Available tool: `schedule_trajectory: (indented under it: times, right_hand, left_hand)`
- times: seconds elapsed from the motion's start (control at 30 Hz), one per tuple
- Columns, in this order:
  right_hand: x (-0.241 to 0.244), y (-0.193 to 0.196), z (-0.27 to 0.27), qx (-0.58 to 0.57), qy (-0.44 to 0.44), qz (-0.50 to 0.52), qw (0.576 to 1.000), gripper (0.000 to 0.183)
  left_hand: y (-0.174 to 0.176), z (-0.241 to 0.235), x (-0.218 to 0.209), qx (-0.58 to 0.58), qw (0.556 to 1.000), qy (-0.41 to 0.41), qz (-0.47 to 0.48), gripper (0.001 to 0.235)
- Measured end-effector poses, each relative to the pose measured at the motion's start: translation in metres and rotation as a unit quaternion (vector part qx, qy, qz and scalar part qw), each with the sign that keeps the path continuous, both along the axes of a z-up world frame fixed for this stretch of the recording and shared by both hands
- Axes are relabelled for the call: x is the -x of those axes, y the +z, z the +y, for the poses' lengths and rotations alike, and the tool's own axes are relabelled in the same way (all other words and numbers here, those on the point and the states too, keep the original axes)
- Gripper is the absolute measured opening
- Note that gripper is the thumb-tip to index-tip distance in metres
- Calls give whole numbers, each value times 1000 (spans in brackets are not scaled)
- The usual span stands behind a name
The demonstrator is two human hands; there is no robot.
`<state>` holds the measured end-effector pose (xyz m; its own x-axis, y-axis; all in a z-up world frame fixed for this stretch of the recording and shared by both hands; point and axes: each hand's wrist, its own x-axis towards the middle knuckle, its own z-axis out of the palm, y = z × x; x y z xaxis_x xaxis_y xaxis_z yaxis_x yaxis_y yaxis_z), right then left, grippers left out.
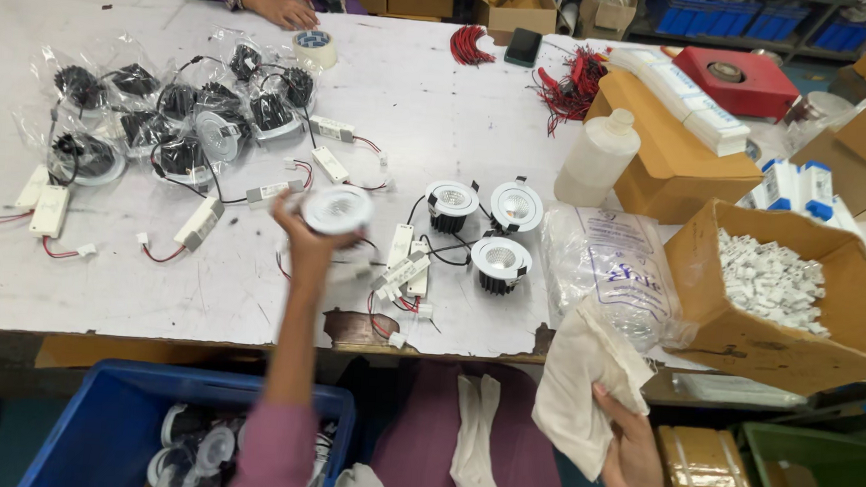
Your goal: The person connects wires for light fixtures, wipes the outer casings with a cloth, and places the fixtures into plastic bags for packaging.
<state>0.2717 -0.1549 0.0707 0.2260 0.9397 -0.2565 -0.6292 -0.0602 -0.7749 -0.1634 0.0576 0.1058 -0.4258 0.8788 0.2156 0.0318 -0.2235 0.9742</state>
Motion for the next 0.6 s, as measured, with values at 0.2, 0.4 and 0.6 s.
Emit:
schedule_trajectory:
  times: [0.2,0.4,0.6]
  right_hand:
    - [27,-5,22,-67,-59,-177,980,28]
    - [96,11,42,-140,-110,-574,800,34]
    - [130,20,18,-257,-43,-709,655,47]
  left_hand:
    - [-16,-116,-128,-40,970,-240,-2,85]
    - [-53,-117,-180,-7,954,-266,136,76]
    - [-60,-98,-180,-35,953,-267,141,73]
